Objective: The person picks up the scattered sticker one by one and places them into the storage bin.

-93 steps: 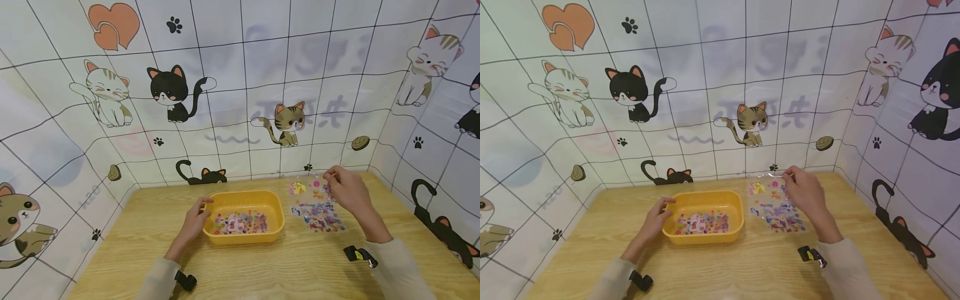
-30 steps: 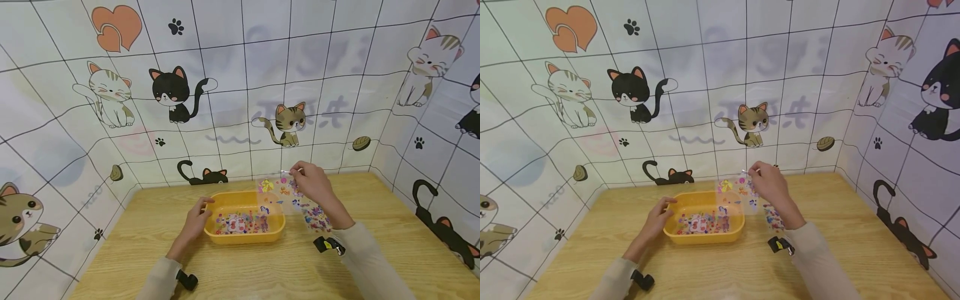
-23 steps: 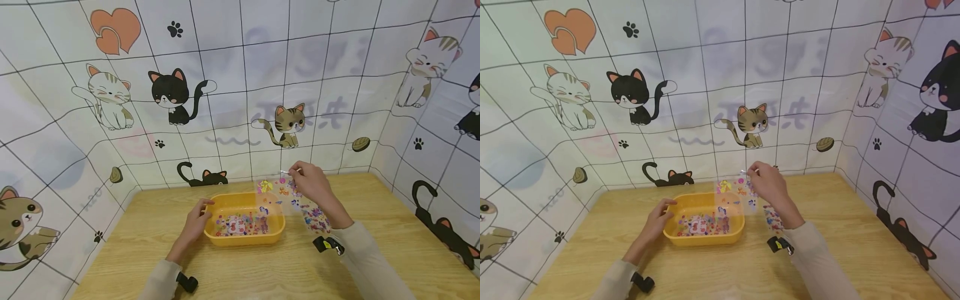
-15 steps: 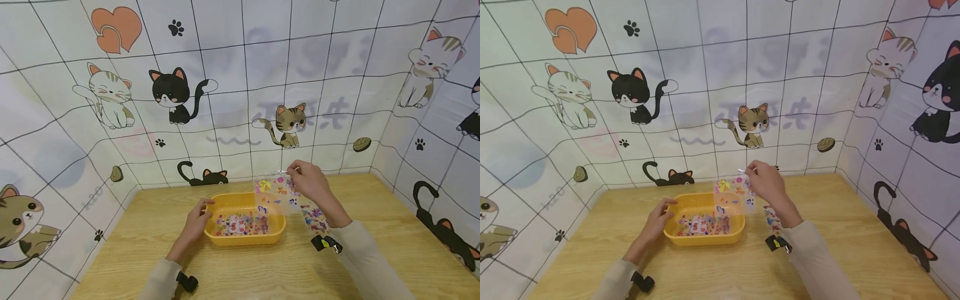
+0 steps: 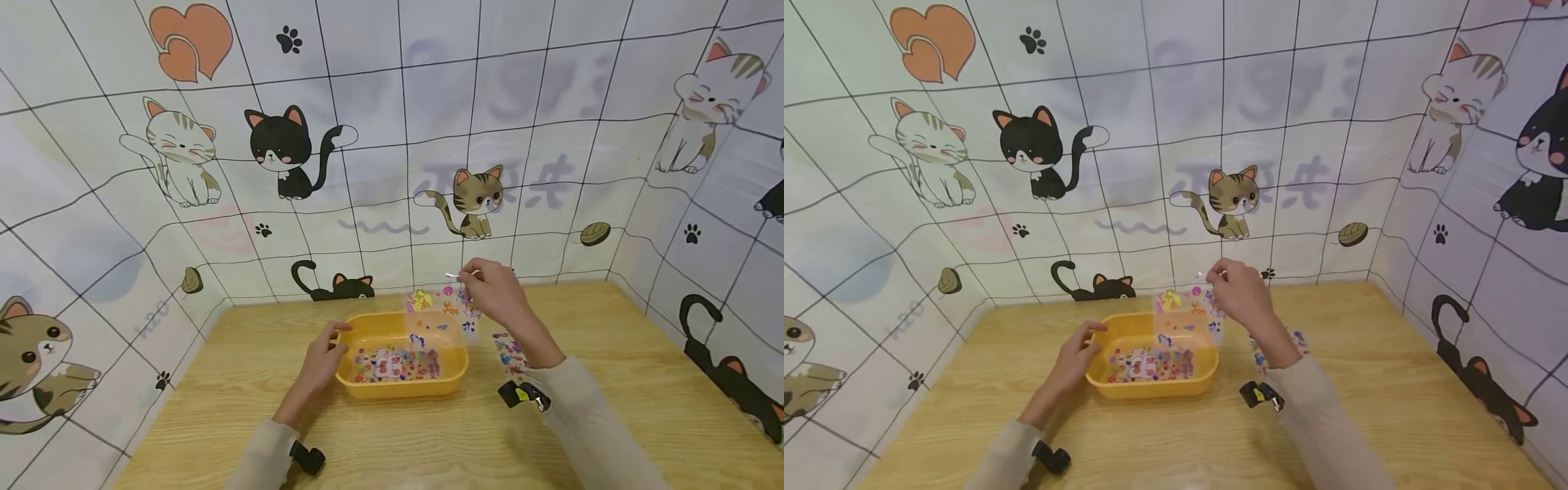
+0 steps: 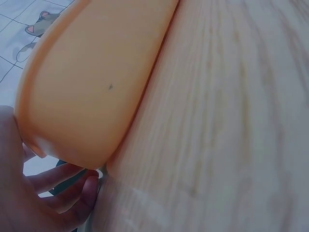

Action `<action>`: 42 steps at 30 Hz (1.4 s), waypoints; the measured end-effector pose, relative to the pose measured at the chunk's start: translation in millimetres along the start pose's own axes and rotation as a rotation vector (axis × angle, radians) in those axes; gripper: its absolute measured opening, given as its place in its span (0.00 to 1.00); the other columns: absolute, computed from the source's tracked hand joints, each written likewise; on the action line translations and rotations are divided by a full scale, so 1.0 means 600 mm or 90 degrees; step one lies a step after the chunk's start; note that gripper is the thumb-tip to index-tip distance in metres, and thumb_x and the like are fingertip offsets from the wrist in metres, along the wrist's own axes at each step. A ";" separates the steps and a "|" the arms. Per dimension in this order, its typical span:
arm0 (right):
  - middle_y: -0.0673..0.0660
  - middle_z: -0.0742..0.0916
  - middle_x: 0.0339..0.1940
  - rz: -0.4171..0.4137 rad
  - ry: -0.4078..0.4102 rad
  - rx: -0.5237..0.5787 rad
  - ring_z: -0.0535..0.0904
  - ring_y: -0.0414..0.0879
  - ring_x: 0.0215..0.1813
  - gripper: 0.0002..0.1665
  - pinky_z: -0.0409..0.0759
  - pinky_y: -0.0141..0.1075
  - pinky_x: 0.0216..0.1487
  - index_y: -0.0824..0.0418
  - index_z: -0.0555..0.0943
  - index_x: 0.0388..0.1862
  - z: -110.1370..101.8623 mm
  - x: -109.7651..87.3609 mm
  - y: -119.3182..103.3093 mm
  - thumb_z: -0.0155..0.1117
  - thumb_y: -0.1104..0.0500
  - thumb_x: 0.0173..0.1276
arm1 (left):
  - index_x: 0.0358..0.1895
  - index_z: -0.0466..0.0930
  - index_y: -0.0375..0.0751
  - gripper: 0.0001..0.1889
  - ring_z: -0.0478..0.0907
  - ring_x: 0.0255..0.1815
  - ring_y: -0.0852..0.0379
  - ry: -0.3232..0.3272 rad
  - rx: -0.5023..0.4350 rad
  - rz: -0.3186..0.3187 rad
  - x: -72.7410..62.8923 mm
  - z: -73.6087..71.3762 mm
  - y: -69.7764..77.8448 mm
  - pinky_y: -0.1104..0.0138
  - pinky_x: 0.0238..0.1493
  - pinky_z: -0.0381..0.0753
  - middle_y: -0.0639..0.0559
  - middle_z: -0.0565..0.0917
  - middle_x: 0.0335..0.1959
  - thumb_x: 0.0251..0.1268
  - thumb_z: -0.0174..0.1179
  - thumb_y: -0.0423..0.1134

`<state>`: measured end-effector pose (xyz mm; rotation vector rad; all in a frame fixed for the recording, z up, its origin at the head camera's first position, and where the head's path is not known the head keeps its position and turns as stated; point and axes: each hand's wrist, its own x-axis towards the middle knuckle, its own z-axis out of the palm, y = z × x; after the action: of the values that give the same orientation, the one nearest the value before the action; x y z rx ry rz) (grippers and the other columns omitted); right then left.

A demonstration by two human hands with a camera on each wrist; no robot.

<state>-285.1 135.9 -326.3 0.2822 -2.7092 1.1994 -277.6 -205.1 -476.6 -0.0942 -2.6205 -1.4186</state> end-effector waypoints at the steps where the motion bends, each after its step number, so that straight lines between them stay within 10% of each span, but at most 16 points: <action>1: 0.55 0.85 0.24 0.000 -0.005 0.006 0.75 0.46 0.21 0.16 0.68 0.36 0.23 0.62 0.83 0.51 0.002 0.001 -0.001 0.52 0.54 0.81 | 0.60 0.78 0.50 0.17 0.80 0.55 0.43 0.001 0.000 -0.003 -0.001 -0.001 0.000 0.52 0.54 0.81 0.38 0.81 0.63 0.71 0.54 0.33; 42: 0.54 0.83 0.23 -0.009 -0.097 -0.023 0.74 0.44 0.20 0.17 0.69 0.35 0.23 0.61 0.83 0.53 0.058 0.050 -0.016 0.52 0.53 0.81 | 0.59 0.78 0.49 0.17 0.79 0.59 0.41 -0.003 -0.013 0.007 -0.001 -0.005 0.002 0.50 0.57 0.81 0.42 0.80 0.66 0.71 0.54 0.33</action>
<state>-314.6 100.4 -335.9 0.4029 -2.8492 1.1676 -276.7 -206.7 -474.0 -0.1148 -2.6049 -1.4440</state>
